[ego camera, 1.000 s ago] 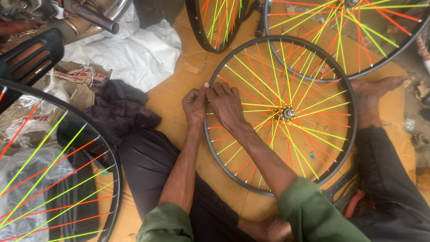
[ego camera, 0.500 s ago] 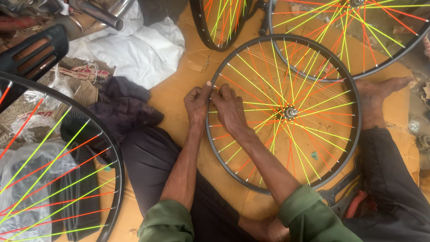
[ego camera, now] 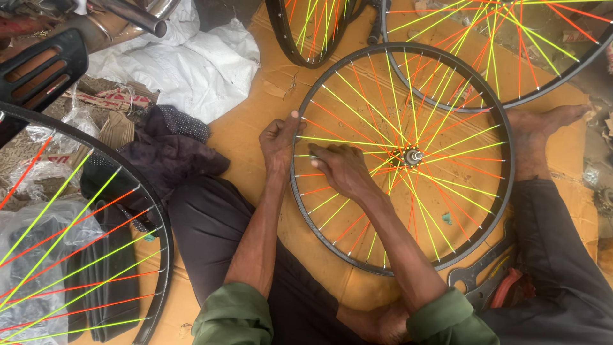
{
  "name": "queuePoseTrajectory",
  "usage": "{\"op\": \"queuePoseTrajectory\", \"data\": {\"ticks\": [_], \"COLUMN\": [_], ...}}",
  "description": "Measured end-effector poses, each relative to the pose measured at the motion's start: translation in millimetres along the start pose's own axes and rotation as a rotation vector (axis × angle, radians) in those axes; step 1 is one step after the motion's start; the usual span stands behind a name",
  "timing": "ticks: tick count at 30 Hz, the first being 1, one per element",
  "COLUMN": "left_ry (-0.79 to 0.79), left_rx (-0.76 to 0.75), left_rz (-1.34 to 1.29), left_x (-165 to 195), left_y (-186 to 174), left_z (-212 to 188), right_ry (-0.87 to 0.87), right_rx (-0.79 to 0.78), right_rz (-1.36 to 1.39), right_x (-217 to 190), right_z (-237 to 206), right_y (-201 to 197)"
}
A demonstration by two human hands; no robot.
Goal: The person sits on the floor and uses a spoke wrench to tighten the nipples of a bicycle wheel with orange and yellow spokes. They work methodically around the rim, adjusting individual spokes to true the wheel.
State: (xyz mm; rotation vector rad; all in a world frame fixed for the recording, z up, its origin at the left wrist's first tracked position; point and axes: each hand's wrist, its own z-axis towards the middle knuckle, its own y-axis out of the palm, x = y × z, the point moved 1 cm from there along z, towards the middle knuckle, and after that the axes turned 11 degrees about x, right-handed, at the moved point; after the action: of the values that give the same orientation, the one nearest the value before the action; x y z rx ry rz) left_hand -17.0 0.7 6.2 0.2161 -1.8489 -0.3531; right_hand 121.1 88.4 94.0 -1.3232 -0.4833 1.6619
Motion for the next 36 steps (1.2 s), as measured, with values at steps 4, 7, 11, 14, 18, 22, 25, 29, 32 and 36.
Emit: {"op": "queuePoseTrajectory", "data": {"ticks": [4, 7, 11, 14, 18, 22, 25, 29, 32, 36], "left_ry": [-0.009, 0.024, 0.008, -0.024, -0.007, 0.006, -0.024, -0.027, -0.025, -0.005], "left_rx": [0.003, -0.029, -0.010, -0.005, -0.004, -0.003, 0.013, 0.015, 0.006, -0.012], "left_rz": [-0.018, -0.011, -0.009, 0.023, 0.052, 0.009, 0.048, 0.042, 0.018, -0.038], "left_x": [-5, -5, -4, -2, 2, 3, 2, 1, -1, -4], "left_y": [0, 0, 0, -1, -2, 0, 0, -2, 0, 1], "left_z": [3, 3, 1, -2, -4, -3, -2, 0, 1, 1], "right_ry": [0.133, 0.298, 0.329, 0.242, 0.291, 0.394, 0.433, 0.277, 0.355, 0.373], "right_rx": [-0.064, -0.147, -0.135, -0.028, 0.030, -0.159, -0.136, 0.115, -0.038, -0.103], "right_rz": [0.184, -0.094, -0.083, 0.311, 0.177, -0.242, 0.069, 0.424, -0.091, -0.204], "right_x": [0, -5, -4, 3, 6, 2, 2, 0, 2, -2], "right_z": [11, 18, 17, 6, 4, 16, 14, 5, 10, 16], "right_y": [8, 19, 21, 14, 23, 38, 27, 19, 31, 39]}}
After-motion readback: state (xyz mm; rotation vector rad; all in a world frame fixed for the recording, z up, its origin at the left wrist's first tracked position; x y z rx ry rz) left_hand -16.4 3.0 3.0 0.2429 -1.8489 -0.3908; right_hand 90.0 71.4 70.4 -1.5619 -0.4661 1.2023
